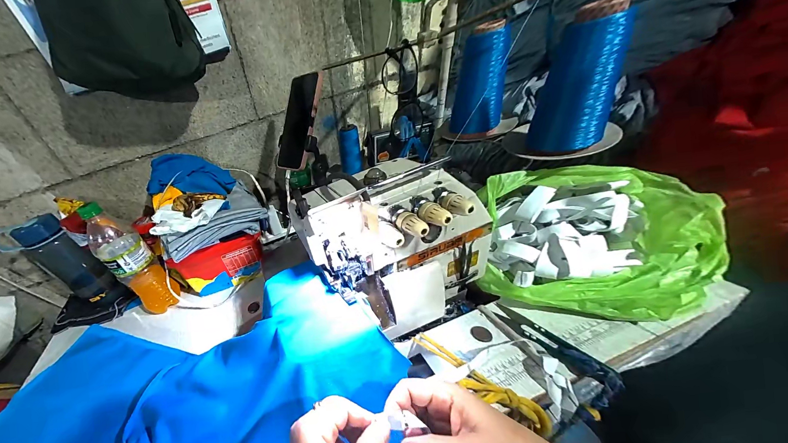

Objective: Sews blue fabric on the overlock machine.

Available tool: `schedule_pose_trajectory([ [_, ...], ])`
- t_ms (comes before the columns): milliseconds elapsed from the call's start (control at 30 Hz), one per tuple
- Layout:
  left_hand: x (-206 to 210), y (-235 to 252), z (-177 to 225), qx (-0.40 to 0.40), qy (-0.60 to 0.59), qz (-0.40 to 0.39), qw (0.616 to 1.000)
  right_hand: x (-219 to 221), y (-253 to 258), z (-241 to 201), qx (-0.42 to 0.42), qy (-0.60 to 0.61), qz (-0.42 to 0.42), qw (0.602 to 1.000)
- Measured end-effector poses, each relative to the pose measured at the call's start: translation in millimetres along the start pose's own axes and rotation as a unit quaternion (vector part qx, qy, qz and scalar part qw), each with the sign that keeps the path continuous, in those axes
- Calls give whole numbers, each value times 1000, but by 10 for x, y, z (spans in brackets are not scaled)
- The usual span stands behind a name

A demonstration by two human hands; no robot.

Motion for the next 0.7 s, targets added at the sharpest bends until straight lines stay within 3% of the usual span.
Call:
schedule_pose_trajectory([
  [233, 14, 4, -117, -53, -63, -9, 997, -53, 12, 5, 8, -30, 51, 998],
  [400, 62, -48, -195, -114, -85, -99, 985, -74, 28, 51, 57, 0, 53, 997],
  [500, 27, -57, -216, -129, -83, -106, 982, -58, 33, 65, 74, 8, 43, 996],
  [600, 16, -42, -153, -86, -76, -98, 989, -53, 25, 19, 51, -33, 54, 997],
  [700, 4, -37, -32, 9, 11, -87, 996, -35, -25, -180, -25, -167, 89, 982],
])
Point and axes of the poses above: each hand's wrist, its own y-axis towards the middle knuckle, its own x-axis out of the palm, z = x × y, the point moved 10 cm from there along y, towards the middle knuckle, and after that the axes turned 8 degrees about -y, right-handed, at the moved point
